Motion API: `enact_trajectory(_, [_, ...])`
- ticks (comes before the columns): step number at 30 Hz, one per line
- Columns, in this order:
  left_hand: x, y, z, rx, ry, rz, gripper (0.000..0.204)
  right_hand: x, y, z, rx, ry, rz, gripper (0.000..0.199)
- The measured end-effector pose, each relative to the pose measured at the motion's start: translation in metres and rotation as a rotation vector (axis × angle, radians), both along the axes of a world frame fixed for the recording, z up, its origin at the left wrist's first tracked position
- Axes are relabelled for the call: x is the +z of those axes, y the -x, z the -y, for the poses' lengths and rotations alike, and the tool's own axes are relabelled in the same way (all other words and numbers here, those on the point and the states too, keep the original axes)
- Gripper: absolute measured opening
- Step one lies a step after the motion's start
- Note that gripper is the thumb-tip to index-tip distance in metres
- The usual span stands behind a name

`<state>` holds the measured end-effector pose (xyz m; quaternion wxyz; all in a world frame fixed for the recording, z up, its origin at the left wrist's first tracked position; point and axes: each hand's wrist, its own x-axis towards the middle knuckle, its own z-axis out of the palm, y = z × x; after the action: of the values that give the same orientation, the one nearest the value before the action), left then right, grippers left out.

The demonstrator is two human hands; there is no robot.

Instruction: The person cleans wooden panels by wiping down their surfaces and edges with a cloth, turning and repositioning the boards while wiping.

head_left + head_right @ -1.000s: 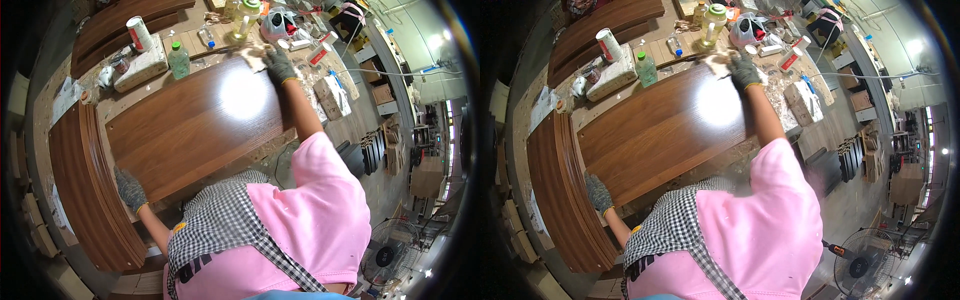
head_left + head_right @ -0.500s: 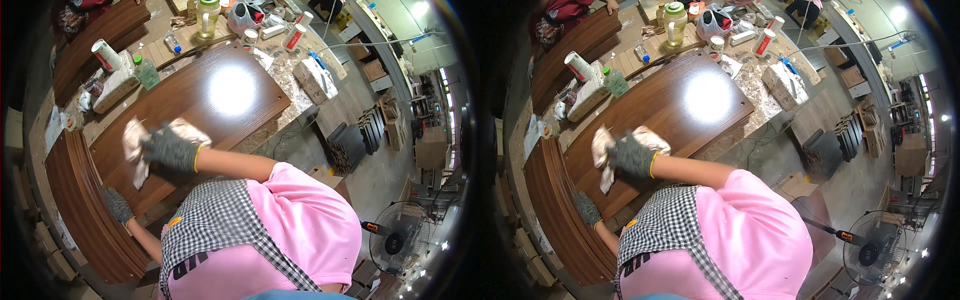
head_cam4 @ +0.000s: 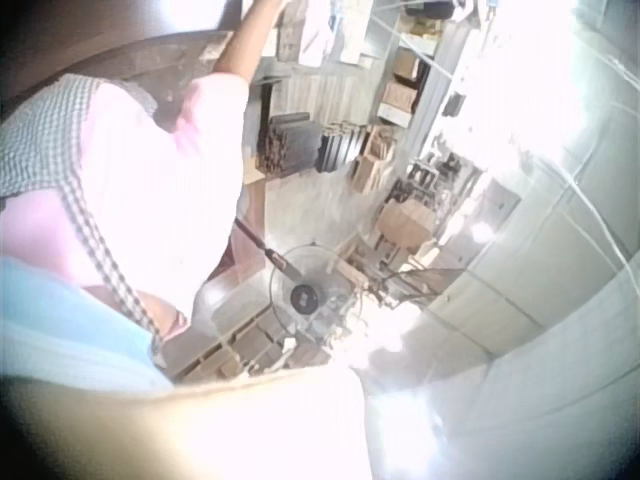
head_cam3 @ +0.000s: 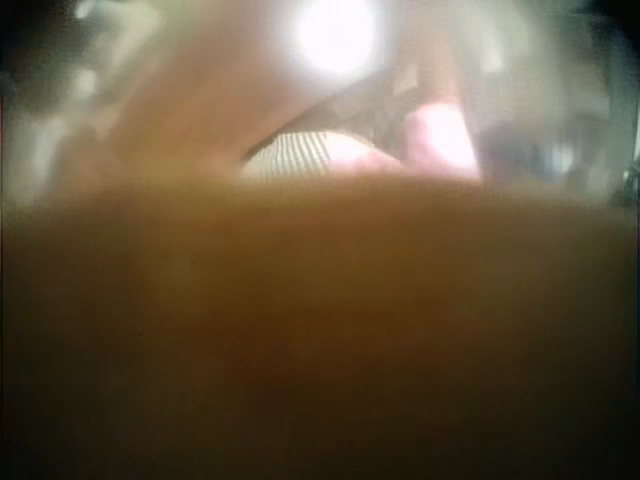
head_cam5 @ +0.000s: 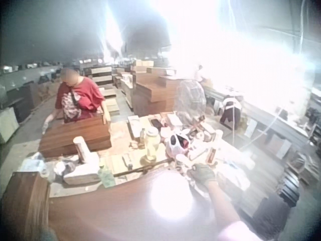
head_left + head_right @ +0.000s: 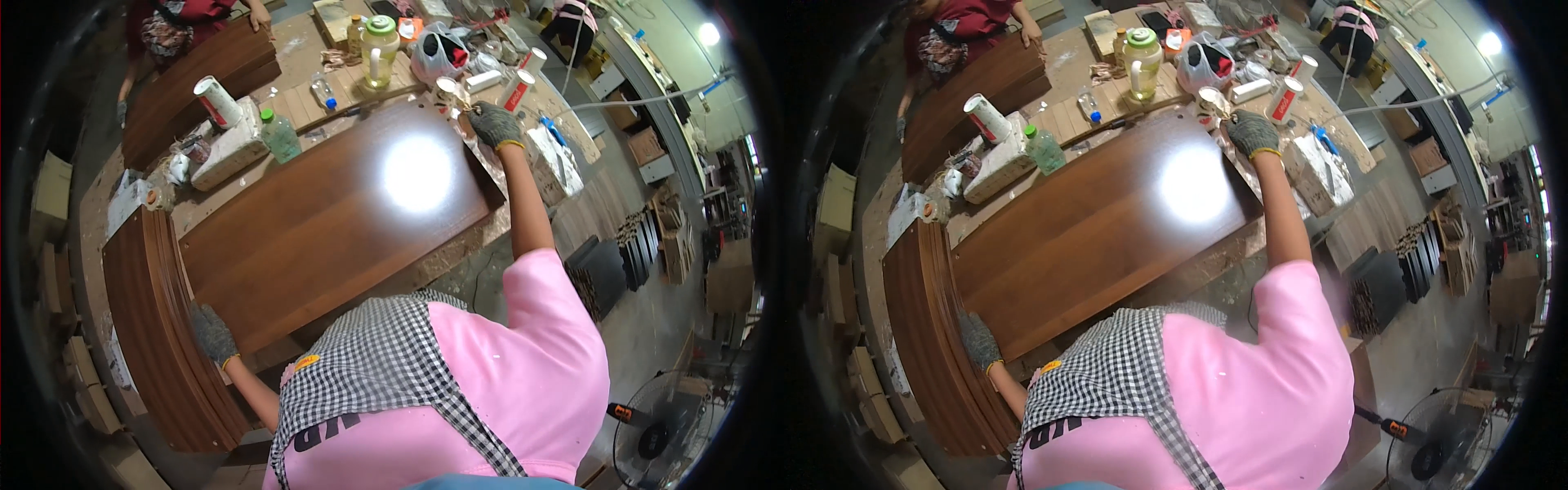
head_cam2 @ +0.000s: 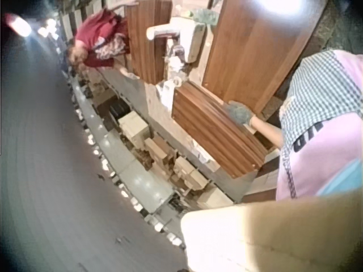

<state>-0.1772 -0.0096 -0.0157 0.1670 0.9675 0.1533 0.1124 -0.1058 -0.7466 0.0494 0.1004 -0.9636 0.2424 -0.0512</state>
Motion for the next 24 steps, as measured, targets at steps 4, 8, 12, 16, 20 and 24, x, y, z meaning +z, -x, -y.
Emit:
enact_trajectory(4, [-0.029, 0.013, -0.038, -0.011, -0.06, -0.09, 0.049, 0.058, 0.038, -0.103, 0.676, 0.465, 0.356, 0.034])
enact_trajectory(8, [-0.044, 0.007, -0.044, -0.2, -0.362, 0.061, 0.045, 0.013, 0.045, -0.2, 0.999, -0.133, 0.212, 0.045])
enact_trajectory(12, [-0.008, 0.005, -0.007, -0.03, -0.157, 0.082, 0.042, 0.002, 0.047, -0.151, 0.702, -0.108, 0.361, 0.04])
enact_trajectory(16, [-0.001, -0.007, -0.003, -0.023, -0.176, 0.129, 0.041, -0.057, 0.014, 0.019, 0.291, -0.261, 0.26, 0.039])
enact_trajectory(20, [-0.013, 0.009, -0.009, -0.03, -0.248, 0.204, 0.04, 0.07, 0.009, -0.033, 0.358, -0.244, -0.032, 0.037])
enact_trajectory(24, [-0.015, 0.004, -0.013, 0.01, -0.181, 0.001, 0.046, 0.07, -0.03, -0.032, 0.448, -0.743, -0.082, 0.024])
